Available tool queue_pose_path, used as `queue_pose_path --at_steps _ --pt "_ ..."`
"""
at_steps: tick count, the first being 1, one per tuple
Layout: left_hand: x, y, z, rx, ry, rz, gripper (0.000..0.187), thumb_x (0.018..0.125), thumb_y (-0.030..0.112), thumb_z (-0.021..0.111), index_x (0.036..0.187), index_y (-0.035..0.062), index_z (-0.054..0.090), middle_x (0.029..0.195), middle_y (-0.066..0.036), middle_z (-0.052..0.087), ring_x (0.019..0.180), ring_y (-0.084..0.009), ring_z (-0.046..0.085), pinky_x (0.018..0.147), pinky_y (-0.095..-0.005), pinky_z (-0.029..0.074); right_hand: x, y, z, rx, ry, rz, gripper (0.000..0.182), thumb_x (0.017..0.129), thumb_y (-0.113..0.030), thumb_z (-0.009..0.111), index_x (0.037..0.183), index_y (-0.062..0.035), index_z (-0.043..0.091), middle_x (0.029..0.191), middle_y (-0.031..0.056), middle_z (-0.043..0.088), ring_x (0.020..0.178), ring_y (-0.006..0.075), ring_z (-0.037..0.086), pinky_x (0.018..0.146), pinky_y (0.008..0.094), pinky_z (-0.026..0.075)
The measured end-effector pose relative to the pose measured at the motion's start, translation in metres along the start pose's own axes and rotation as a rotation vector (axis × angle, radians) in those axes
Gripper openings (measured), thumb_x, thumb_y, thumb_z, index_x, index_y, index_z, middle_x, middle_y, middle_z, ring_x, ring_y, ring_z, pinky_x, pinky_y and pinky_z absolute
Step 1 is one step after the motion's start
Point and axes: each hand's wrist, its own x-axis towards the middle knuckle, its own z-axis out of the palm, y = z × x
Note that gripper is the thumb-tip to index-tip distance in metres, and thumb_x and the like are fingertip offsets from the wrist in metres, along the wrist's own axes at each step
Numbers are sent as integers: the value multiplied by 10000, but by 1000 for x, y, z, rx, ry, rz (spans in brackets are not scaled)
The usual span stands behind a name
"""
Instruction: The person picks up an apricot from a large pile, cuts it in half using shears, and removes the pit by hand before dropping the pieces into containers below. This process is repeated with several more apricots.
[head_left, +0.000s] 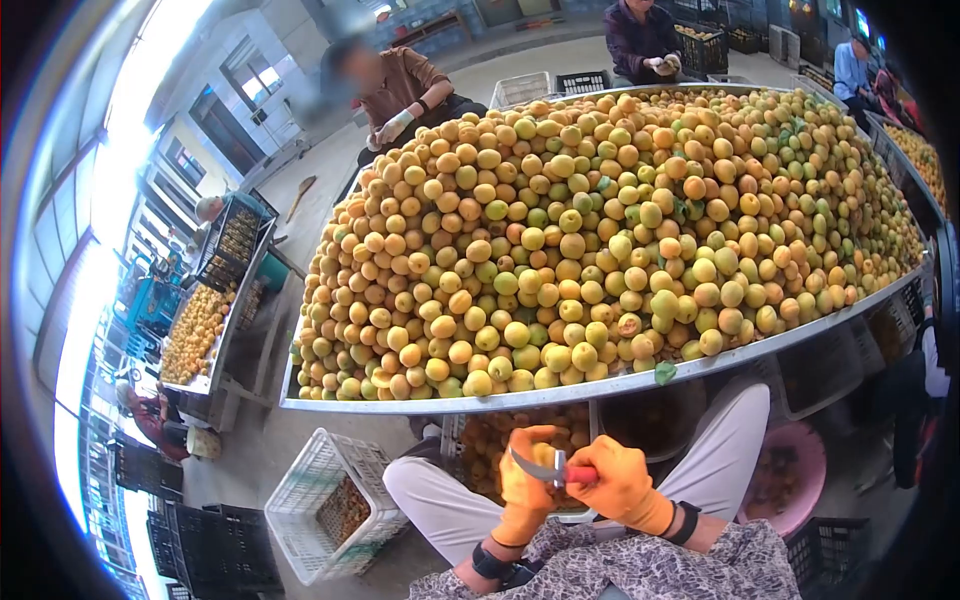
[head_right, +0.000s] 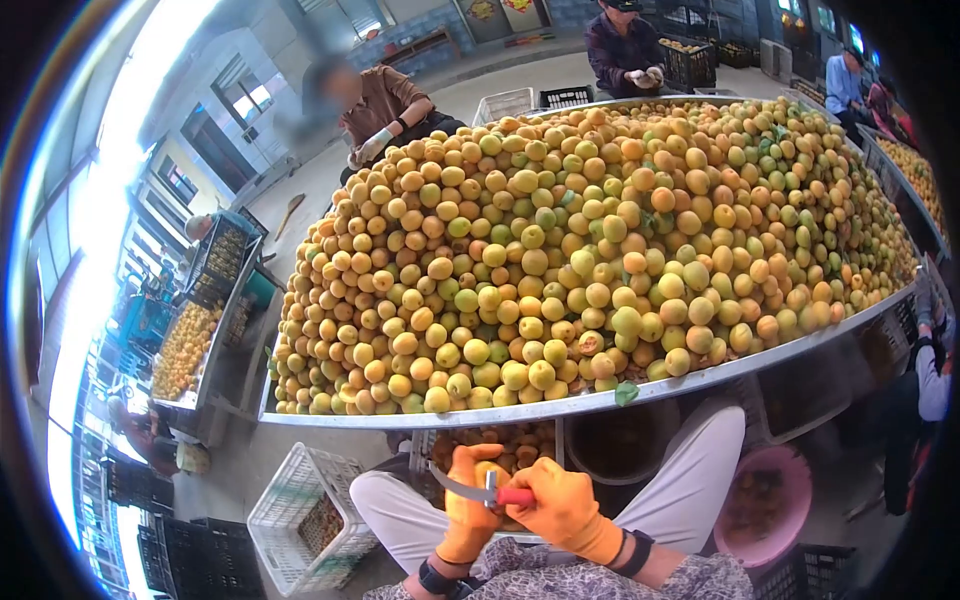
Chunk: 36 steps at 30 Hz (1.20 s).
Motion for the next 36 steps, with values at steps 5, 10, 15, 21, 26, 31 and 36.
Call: queue_pose_path --at_steps 5,10,15,21,26,31,36 --pt "38 -4 -52 732 256 222 184 863 212 658 982 72 657 932 -96 616 861 -230 595 748 -351 485 3 33 -43 -210 229 232 213 681 17 658 867 -85 634 799 97 584 628 285 600 547 363 488" --pt "116 40 -26 799 191 631 255 808 54 653 1060 94 653 1124 -119 593 1051 -324 563 894 -404 463 -6 62 -69 106 326 568 82 798 -17 655 864 -9 606 691 80 587 578 157 562 541 309 447" --pt "241 44 52 742 133 666 214 863 163 642 1069 109 638 1070 -121 629 974 -344 589 809 -445 485 -6 54 -76 108 293 594 102 806 -81 699 820 -5 633 649 92 611 558 139 551 529 293 444" --pt "308 24 121 1169 250 401 530 826 413 682 1215 100 505 1063 -147 620 1006 -333 592 834 -427 487 -32 47 -97 85 182 649 185 837 -120 669 971 -24 584 800 82 605 736 185 577 678 277 442" --pt "320 18 129 1062 342 446 556 777 349 759 1166 52 497 1043 -181 629 936 -369 620 816 -440 490 -18 24 -108 309 251 773 281 906 -179 645 1135 -33 575 937 95 652 891 171 608 797 288 482" --pt "297 24 91 -364 -70 175 465 857 216 695 1251 50 514 1007 -87 629 860 -211 625 751 -318 525 6 26 -108 401 433 731 192 886 -168 629 988 -9 592 736 53 599 620 90 500 560 247 392" --pt "196 64 52 -1165 -558 -225 501 933 221 580 1377 44 428 1235 -176 573 1045 -276 604 848 -353 522 40 2 -96 804 159 833 433 953 -430 570 977 2 556 666 14 493 479 36 333 429 194 236"
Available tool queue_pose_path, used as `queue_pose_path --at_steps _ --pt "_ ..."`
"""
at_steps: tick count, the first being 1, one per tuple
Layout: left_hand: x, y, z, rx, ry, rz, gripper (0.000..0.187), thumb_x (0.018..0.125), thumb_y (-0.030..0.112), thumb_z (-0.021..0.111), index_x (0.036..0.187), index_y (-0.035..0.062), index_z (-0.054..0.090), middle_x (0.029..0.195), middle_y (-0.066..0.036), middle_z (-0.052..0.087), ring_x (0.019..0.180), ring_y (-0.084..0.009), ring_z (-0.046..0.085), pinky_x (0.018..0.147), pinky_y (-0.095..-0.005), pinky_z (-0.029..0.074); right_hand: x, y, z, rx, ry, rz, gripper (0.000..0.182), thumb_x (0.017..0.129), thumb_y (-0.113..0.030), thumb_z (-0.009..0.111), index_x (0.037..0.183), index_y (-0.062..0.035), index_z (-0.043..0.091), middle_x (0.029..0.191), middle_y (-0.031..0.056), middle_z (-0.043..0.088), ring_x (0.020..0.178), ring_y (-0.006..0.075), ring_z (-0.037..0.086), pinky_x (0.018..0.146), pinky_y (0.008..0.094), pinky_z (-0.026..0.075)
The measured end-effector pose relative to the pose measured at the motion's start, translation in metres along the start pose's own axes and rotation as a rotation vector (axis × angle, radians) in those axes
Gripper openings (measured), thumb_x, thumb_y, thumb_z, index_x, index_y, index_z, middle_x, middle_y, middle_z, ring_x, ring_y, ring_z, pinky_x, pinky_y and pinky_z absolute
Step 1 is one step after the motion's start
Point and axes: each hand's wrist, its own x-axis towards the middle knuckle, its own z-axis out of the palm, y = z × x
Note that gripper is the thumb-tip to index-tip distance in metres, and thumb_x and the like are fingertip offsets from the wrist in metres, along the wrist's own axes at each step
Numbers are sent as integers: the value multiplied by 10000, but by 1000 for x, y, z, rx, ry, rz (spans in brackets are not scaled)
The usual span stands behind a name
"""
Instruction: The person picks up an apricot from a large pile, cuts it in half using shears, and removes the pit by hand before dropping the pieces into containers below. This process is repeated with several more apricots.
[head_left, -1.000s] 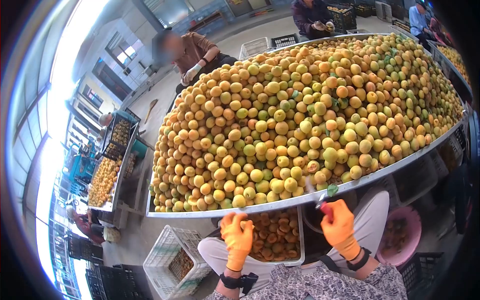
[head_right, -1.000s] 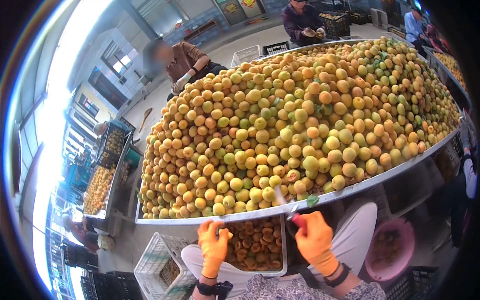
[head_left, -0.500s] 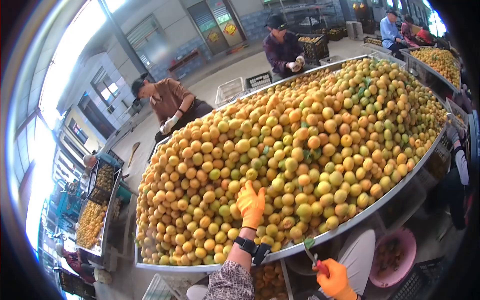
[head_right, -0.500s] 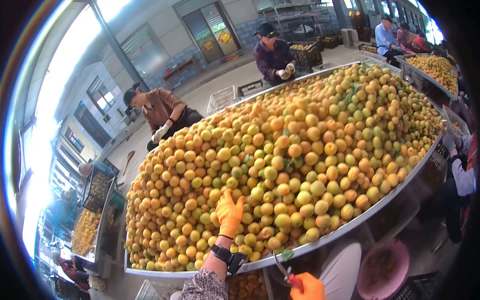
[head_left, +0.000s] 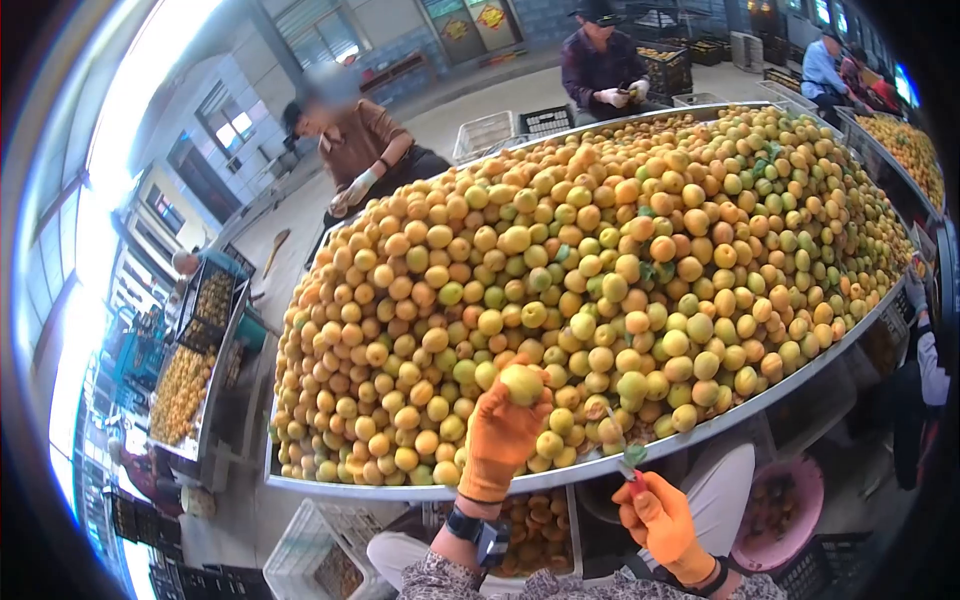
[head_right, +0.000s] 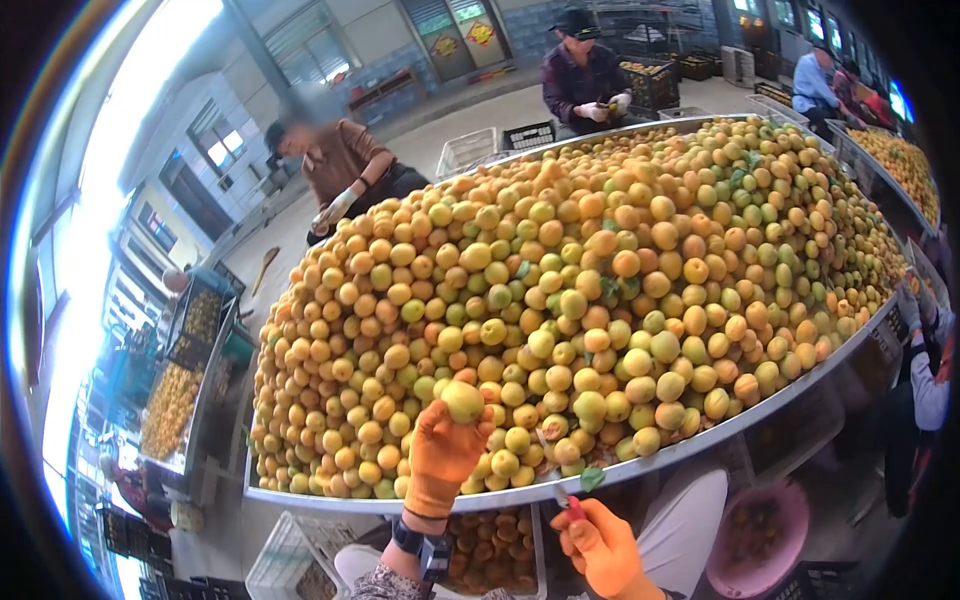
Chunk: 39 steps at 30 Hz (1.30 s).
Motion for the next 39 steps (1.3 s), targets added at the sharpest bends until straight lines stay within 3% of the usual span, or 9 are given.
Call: queue_pose_path --at_steps 2,4,5,8,10,11,23,32,39 --pt "-38 -6 12 -120 -7 -46 512 941 244 577 1381 35 417 1285 -203 540 1086 -287 590 887 -358 506 1 1 13 -44 -73 22 465 951 -465 556 967 0 561 635 0 456 477 39 323 428 198 226" --pt "-67 -15 14 -93 6 24 552 962 356 542 1368 8 403 1290 -212 518 1005 -286 584 864 -377 465 3 9 22 65 -261 97 363 942 -390 603 904 -29 591 601 5 484 483 74 393 452 227 312" --pt "-81 -19 16 -124 46 25 558 963 367 538 1368 9 399 1274 -210 524 1015 -288 571 859 -377 465 -2 7 30 -35 -297 70 499 957 -533 498 952 -38 563 621 -33 414 502 33 320 456 193 239" --pt "-115 -30 27 -189 105 33 598 957 412 538 1389 34 371 1223 -199 538 1052 -294 535 867 -384 457 -8 17 47 -51 -346 30 498 955 -526 511 930 -31 564 615 -26 425 501 36 329 456 197 257" --pt "-133 -36 36 -77 97 31 630 953 435 536 1419 61 336 1210 -190 541 1071 -299 517 888 -397 442 -10 22 64 -65 -335 4 601 911 -603 518 899 -4 563 600 -24 409 464 43 307 430 203 204" --pt "-142 -33 31 -184 -50 -45 622 946 384 570 1428 60 348 1258 -174 517 1189 -298 493 1058 -446 375 -10 25 71 -73 -322 -46 596 914 -602 515 881 -8 562 603 -30 408 471 40 311 438 201 206" --pt "-183 -40 27 -188 24 68 501 989 379 496 1368 63 413 1235 -163 544 1176 -318 509 1058 -448 382 -32 44 78 -165 -382 -46 493 964 -501 517 889 -16 569 699 -45 452 563 27 352 508 200 256" --pt "-201 -46 35 -61 105 145 461 1018 404 408 1320 57 428 1168 -154 582 1177 -333 512 1012 -477 410 -33 74 81 -333 -308 -179 574 929 -600 491 852 -33 535 602 -53 440 513 37 364 467 208 244" --pt "-204 -52 40 160 159 190 516 1012 441 410 1350 53 364 1205 -237 563 1100 -267 561 990 -404 425 -31 89 76 -408 -282 -277 642 902 -678 442 860 -42 517 593 -50 451 515 41 374 459 221 259"
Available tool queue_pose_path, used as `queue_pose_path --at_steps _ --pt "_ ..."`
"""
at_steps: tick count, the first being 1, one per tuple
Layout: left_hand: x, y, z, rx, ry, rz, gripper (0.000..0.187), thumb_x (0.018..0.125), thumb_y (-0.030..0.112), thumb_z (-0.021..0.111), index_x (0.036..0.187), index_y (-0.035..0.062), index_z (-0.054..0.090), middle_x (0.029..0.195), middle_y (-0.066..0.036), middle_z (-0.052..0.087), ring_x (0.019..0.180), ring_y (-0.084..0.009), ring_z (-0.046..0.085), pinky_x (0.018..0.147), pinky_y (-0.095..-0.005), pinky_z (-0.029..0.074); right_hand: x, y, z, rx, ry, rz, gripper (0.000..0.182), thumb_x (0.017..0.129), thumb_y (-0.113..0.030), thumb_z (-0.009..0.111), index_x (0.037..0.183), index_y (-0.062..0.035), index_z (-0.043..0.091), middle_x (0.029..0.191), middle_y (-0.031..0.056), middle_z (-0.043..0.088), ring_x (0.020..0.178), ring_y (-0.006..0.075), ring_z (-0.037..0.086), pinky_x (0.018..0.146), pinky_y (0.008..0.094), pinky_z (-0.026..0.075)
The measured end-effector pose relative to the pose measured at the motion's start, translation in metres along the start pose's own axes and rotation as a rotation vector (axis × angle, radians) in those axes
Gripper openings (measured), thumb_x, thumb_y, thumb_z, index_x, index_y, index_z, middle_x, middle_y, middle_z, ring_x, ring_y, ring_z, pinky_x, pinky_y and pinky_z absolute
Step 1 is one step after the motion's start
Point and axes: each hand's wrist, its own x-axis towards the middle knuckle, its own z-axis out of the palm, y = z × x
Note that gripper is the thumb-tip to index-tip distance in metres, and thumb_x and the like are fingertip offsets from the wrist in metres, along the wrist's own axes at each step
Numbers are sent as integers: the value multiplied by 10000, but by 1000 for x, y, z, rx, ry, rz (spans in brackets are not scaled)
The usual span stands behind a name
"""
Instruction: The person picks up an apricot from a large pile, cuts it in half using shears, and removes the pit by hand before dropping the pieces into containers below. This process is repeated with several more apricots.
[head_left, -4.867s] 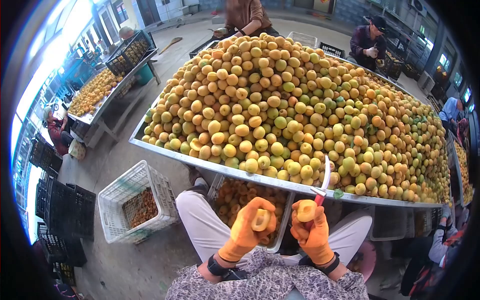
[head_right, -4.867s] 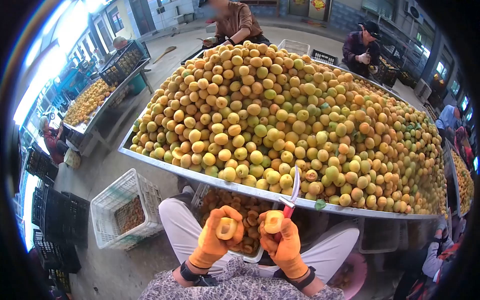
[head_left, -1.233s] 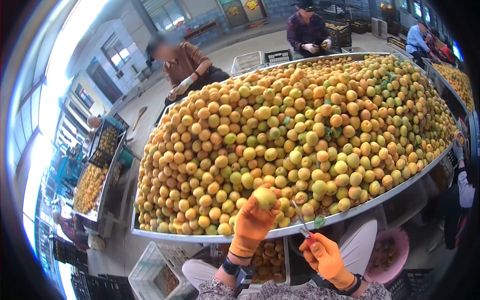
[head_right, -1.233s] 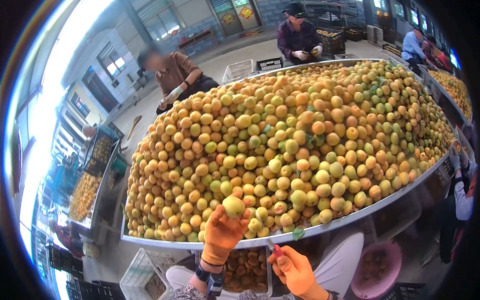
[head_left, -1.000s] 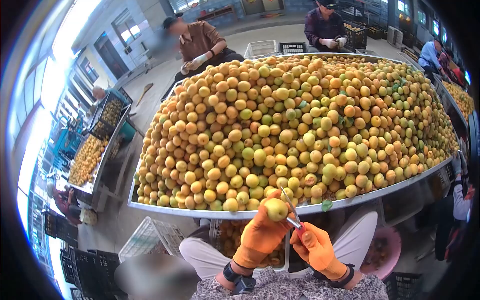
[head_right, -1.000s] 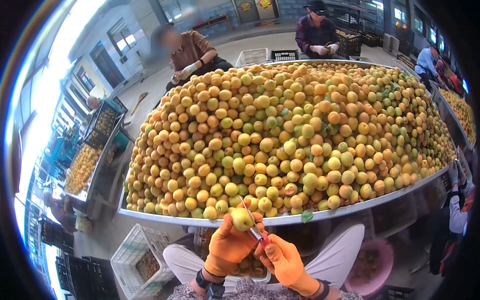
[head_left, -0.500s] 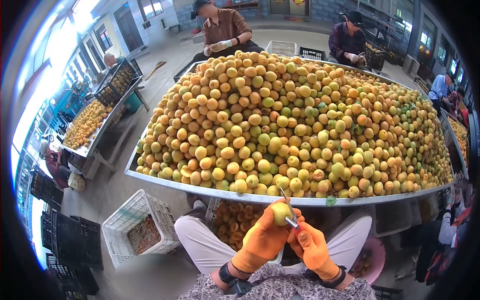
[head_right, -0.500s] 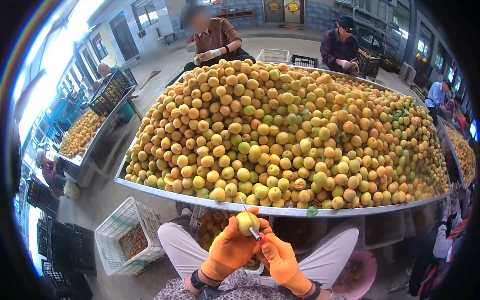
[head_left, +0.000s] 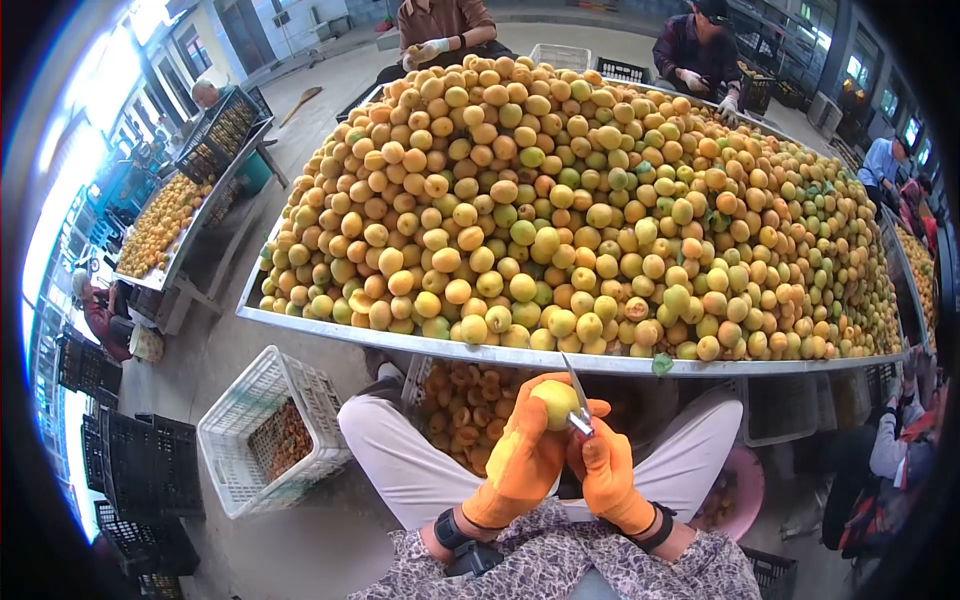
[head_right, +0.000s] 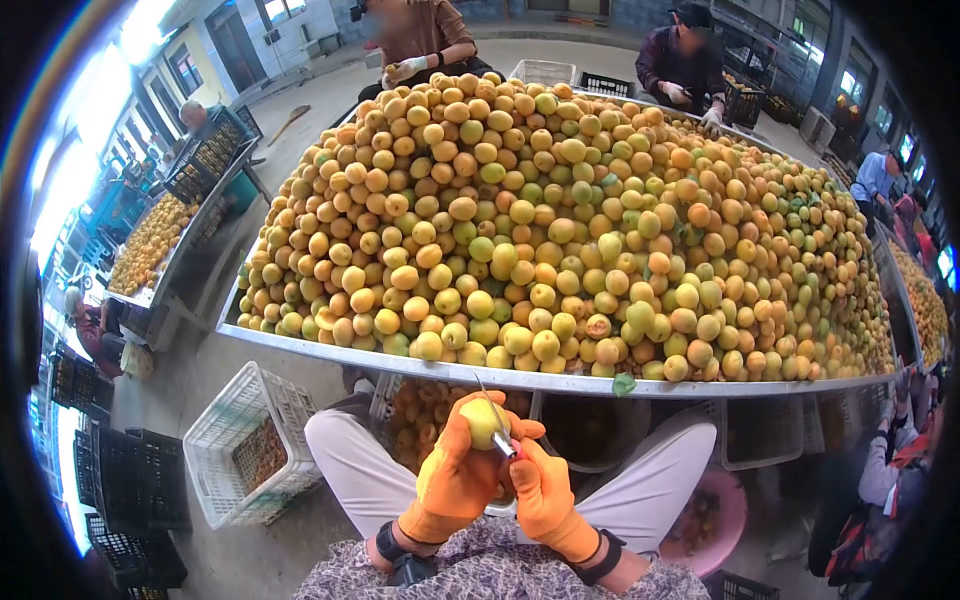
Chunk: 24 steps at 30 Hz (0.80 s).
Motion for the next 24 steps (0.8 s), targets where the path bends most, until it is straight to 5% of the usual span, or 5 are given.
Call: queue_pose_path --at_steps 3,5,10,18,24 --pt "12 3 -7 119 -39 49 565 980 463 479 1345 45 372 1156 -204 583 1089 -272 572 951 -397 455 10 -1 -5 46 0 -42 624 903 -669 454 880 -49 521 605 -58 442 509 34 361 454 210 244" --pt "23 11 -14 338 -45 165 643 930 489 564 1334 22 385 1111 -193 608 1018 -246 603 918 -366 474 10 -15 -17 162 -123 203 554 970 -537 467 1048 -1 581 648 -42 472 542 40 375 483 220 287" --pt "24 27 -13 754 -4 390 661 913 476 610 1334 14 396 1119 -127 602 1042 -180 573 929 -330 459 -16 -55 -24 65 -83 117 475 999 -457 462 820 -22 534 619 -33 439 534 40 357 477 214 263" --pt "19 24 -7 239 -202 150 805 859 563 625 1368 -11 382 1107 -157 613 1118 -265 566 1018 -396 386 -18 -49 -20 140 -114 256 582 906 -624 519 784 -55 514 571 -50 397 497 33 319 458 211 202" --pt "13 19 -2 176 -231 138 762 893 570 563 1375 7 386 1140 -171 601 1148 -317 562 1035 -450 376 -20 -51 -20 136 -198 231 546 953 -558 489 820 -30 534 588 -34 425 518 55 350 471 232 256"
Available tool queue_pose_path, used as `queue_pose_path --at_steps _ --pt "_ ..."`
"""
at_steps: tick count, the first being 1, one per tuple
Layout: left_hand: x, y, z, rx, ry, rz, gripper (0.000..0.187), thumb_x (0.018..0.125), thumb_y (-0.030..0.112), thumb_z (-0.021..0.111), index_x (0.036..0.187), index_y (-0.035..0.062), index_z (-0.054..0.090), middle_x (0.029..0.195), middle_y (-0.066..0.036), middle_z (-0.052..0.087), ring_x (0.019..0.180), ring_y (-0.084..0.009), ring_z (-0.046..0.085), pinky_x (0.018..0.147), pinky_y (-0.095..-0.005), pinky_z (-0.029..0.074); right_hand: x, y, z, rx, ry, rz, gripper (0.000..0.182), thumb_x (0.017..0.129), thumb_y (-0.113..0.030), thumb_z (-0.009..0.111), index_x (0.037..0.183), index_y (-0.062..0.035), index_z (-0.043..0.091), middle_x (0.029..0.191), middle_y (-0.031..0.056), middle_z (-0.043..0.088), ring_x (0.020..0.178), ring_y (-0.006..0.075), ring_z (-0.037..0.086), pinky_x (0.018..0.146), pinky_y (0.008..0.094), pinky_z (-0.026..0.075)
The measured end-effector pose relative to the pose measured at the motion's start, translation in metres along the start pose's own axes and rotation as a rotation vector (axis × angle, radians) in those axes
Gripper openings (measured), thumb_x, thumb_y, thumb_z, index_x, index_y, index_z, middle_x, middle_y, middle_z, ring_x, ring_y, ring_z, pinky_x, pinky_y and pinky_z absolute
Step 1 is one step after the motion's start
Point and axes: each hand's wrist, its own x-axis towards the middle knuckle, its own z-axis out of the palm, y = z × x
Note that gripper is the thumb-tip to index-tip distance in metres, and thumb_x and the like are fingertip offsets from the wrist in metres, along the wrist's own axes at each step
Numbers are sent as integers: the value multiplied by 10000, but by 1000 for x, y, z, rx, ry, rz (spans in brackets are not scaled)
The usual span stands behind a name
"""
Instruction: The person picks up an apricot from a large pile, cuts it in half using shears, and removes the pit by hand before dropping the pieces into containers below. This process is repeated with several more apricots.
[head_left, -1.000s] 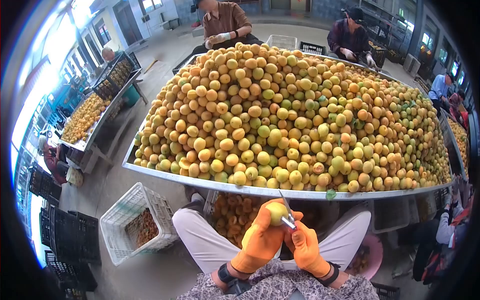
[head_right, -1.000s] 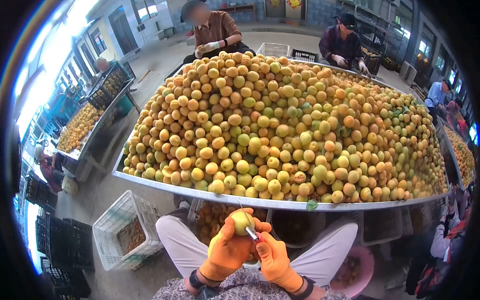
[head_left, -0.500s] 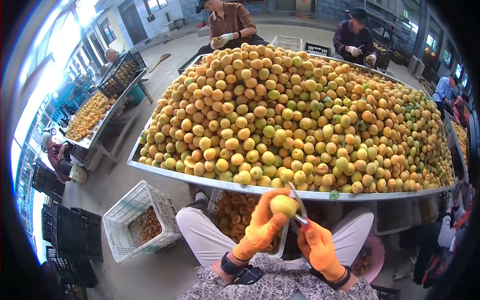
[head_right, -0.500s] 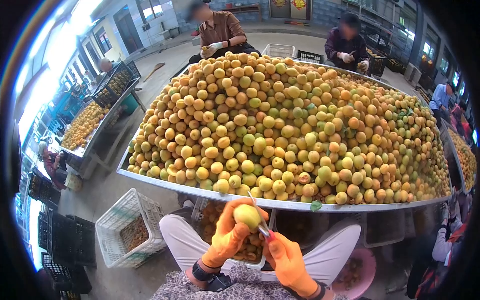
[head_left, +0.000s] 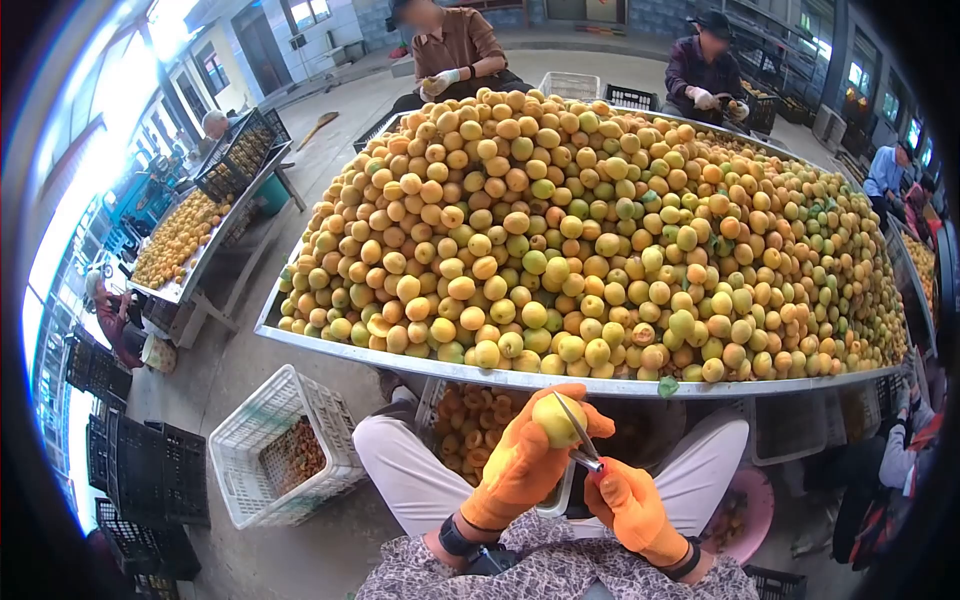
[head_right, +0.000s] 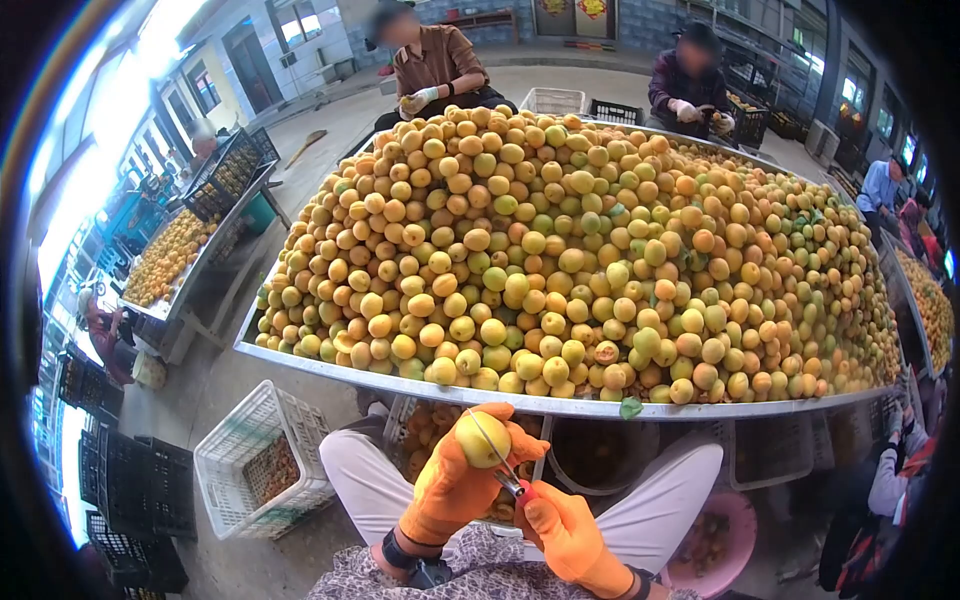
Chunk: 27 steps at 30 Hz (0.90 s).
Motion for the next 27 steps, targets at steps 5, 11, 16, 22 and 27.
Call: queue_pose_path --at_steps 5,11,16,22,27 --pt "-3 -3 5 -56 7 -62 761 907 582 529 1385 11 372 1165 -159 581 1165 -320 546 1055 -479 358 -2 1 -1 -19 6 2 552 951 -563 486 809 -32 529 588 -28 431 518 56 353 470 234 261" --pt "-7 -7 11 -121 -7 -52 768 888 580 563 1358 0 383 1161 -179 591 1162 -315 547 1091 -512 323 0 9 0 -51 23 -56 613 916 -624 489 806 -22 530 568 -31 427 500 50 346 455 231 242" --pt "-9 18 19 9 -29 -103 792 839 545 658 1336 -13 392 1139 -190 617 1143 -305 564 1118 -525 288 -2 13 3 -118 38 -110 696 892 -692 456 811 -5 531 536 -32 435 483 42 354 437 232 236" --pt "-4 58 7 372 -164 -299 777 734 391 819 1306 -19 488 1075 -122 632 1100 -236 579 960 -436 497 -4 -7 7 -214 -39 -69 690 911 -670 440 853 8 553 559 -31 447 481 45 358 438 234 249" --pt "1 51 10 266 -308 -235 783 751 388 812 1331 -10 468 1115 -102 621 1077 -182 586 943 -315 467 -4 23 2 -222 -6 -249 665 945 -622 405 923 17 587 625 -2 509 508 71 421 462 235 301"
